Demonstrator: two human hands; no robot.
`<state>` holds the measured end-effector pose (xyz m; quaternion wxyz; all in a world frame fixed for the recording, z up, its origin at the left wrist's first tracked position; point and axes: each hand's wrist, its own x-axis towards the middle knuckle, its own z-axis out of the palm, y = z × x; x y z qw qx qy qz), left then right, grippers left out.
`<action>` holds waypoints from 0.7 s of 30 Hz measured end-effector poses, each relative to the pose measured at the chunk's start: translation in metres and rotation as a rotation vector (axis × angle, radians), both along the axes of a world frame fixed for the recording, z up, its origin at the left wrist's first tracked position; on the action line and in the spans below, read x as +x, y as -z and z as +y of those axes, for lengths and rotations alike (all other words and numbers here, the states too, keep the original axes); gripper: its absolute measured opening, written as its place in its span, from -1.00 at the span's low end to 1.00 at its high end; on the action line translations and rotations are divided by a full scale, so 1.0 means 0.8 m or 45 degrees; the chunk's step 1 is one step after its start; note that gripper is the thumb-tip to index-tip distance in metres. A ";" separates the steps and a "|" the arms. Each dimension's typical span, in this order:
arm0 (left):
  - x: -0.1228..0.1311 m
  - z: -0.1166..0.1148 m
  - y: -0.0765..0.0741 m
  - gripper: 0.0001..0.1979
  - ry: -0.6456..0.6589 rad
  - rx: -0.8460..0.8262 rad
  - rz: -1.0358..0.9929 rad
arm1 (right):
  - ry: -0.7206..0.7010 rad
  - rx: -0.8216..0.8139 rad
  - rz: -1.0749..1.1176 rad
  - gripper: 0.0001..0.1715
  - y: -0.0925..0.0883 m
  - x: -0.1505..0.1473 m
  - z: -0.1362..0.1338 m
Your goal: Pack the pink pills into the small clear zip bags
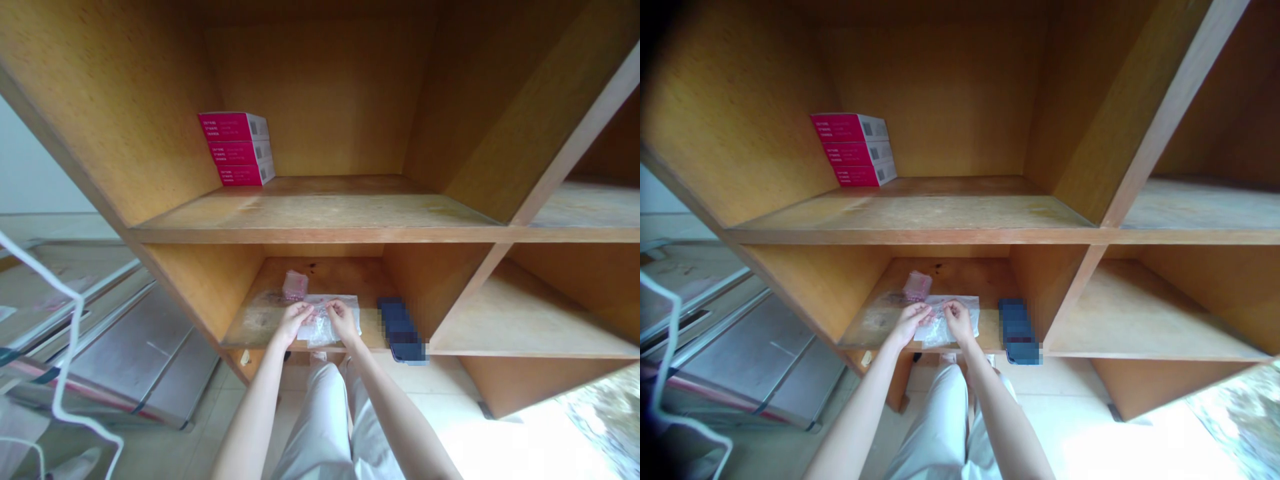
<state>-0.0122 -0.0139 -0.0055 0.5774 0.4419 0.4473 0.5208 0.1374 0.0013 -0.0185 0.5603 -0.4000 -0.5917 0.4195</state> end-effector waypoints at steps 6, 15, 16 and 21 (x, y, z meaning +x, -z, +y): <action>0.003 -0.004 -0.005 -0.73 0.043 0.006 -0.004 | -0.040 -0.005 -0.002 -0.77 -0.003 0.000 -0.002; 0.003 -0.002 -0.005 -0.71 0.088 0.028 0.027 | -0.042 0.001 -0.005 -0.85 -0.005 -0.002 -0.003; 0.003 -0.002 -0.005 -0.72 0.091 0.030 0.028 | -0.048 0.004 -0.003 -0.86 -0.005 -0.003 -0.003; 0.003 -0.002 -0.004 -0.72 0.087 0.032 0.036 | -0.094 0.023 -0.061 -0.85 -0.004 -0.004 -0.002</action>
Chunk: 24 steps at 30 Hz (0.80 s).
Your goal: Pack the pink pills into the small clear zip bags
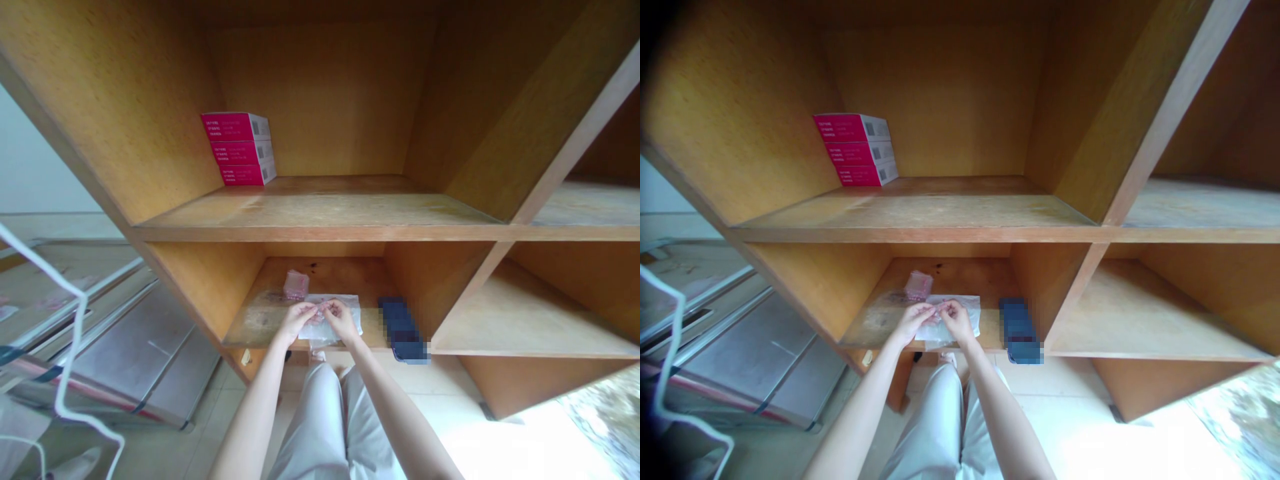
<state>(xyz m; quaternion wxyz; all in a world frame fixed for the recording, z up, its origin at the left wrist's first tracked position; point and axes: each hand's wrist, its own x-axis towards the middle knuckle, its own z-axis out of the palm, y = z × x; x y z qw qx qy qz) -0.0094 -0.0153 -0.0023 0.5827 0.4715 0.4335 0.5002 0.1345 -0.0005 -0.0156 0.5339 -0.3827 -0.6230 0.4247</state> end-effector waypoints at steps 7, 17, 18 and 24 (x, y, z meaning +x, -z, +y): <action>0.001 0.002 0.004 -0.74 -0.018 0.017 0.063 | 0.007 -0.008 -0.049 -0.86 0.004 0.000 0.000; 0.005 0.002 -0.002 -0.74 -0.030 0.023 0.069 | -0.003 -0.017 -0.049 -0.86 0.002 0.000 0.000; 0.005 0.002 -0.003 -0.75 -0.030 0.026 0.069 | -0.010 -0.021 -0.050 -0.86 0.002 0.000 -0.001; 0.006 0.002 -0.004 -0.75 -0.024 0.058 0.083 | -0.060 -0.030 -0.024 -0.85 -0.003 0.000 -0.003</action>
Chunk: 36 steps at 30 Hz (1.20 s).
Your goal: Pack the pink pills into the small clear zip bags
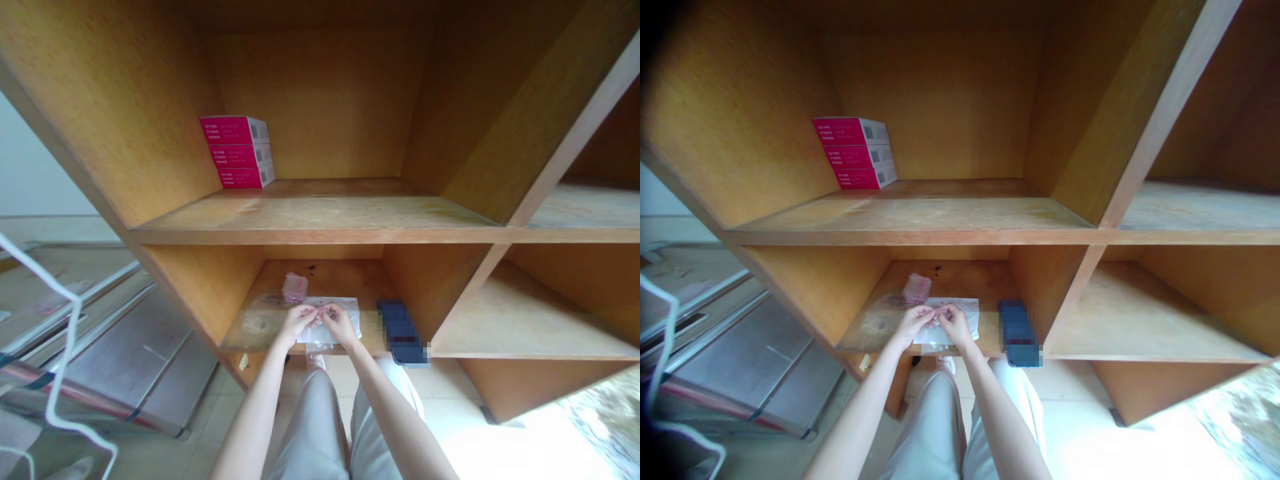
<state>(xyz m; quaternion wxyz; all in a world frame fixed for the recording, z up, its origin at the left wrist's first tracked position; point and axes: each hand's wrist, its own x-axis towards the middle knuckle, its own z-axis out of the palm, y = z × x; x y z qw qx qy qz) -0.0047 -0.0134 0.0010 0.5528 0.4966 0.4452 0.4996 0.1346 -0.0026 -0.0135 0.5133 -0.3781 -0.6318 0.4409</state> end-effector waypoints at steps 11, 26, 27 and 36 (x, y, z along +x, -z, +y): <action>-0.001 0.001 0.005 -0.77 -0.039 0.000 0.048 | 0.001 -0.009 0.007 -0.84 0.004 -0.001 0.001; -0.003 -0.003 -0.001 -0.74 -0.027 -0.056 -0.016 | 0.029 -0.058 0.099 -0.78 0.000 -0.001 0.000; -0.003 -0.002 0.000 -0.73 -0.025 -0.060 -0.022 | 0.035 -0.058 0.107 -0.78 0.000 -0.001 0.000; -0.006 0.001 0.007 -0.72 -0.085 -0.075 -0.128 | 0.110 -0.040 0.105 -0.72 -0.002 0.002 0.003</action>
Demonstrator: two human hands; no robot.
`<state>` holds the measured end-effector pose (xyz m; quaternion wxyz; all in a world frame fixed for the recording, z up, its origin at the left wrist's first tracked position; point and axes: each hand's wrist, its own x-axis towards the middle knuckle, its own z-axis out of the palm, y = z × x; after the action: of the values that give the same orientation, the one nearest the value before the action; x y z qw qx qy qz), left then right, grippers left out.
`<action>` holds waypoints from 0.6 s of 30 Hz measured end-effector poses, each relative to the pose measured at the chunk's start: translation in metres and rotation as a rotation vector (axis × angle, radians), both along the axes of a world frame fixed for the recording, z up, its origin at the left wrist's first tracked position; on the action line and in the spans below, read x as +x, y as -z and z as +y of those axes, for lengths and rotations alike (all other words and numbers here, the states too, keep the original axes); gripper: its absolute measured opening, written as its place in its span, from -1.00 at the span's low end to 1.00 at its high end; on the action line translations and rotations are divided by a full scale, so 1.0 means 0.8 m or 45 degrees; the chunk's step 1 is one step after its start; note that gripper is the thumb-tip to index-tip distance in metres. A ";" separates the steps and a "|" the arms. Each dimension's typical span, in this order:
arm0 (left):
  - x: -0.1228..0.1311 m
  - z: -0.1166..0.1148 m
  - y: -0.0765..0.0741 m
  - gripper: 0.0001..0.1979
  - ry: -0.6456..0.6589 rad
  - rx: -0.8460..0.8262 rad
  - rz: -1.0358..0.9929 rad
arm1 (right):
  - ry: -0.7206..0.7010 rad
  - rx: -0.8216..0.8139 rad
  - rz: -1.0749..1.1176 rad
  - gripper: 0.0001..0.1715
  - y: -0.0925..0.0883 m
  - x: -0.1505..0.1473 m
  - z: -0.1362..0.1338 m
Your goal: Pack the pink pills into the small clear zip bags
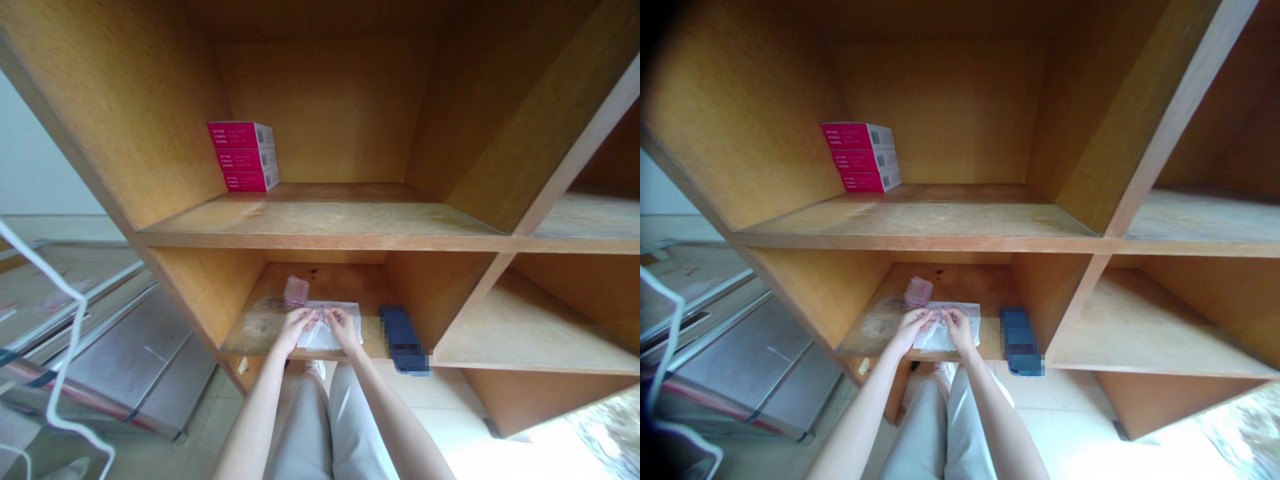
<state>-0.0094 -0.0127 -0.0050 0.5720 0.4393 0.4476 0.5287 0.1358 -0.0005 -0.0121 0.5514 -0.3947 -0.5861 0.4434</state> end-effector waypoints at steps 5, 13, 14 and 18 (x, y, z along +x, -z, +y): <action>-0.001 -0.002 0.000 -0.75 -0.005 0.007 -0.004 | 0.007 0.005 -0.021 -0.68 0.000 0.002 0.000; 0.001 -0.003 -0.004 -0.72 -0.017 -0.031 0.033 | 0.040 -0.049 -0.005 -0.64 -0.003 0.002 -0.002; 0.001 -0.003 -0.004 -0.71 -0.016 -0.031 0.026 | 0.043 -0.050 -0.002 -0.64 -0.004 0.002 -0.002; 0.001 -0.001 -0.003 -0.70 -0.015 -0.025 -0.010 | 0.059 -0.024 -0.037 -0.62 -0.005 0.002 -0.003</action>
<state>-0.0087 -0.0139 -0.0025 0.5750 0.4289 0.4530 0.5294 0.1372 -0.0030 -0.0084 0.5493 -0.4196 -0.5806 0.4303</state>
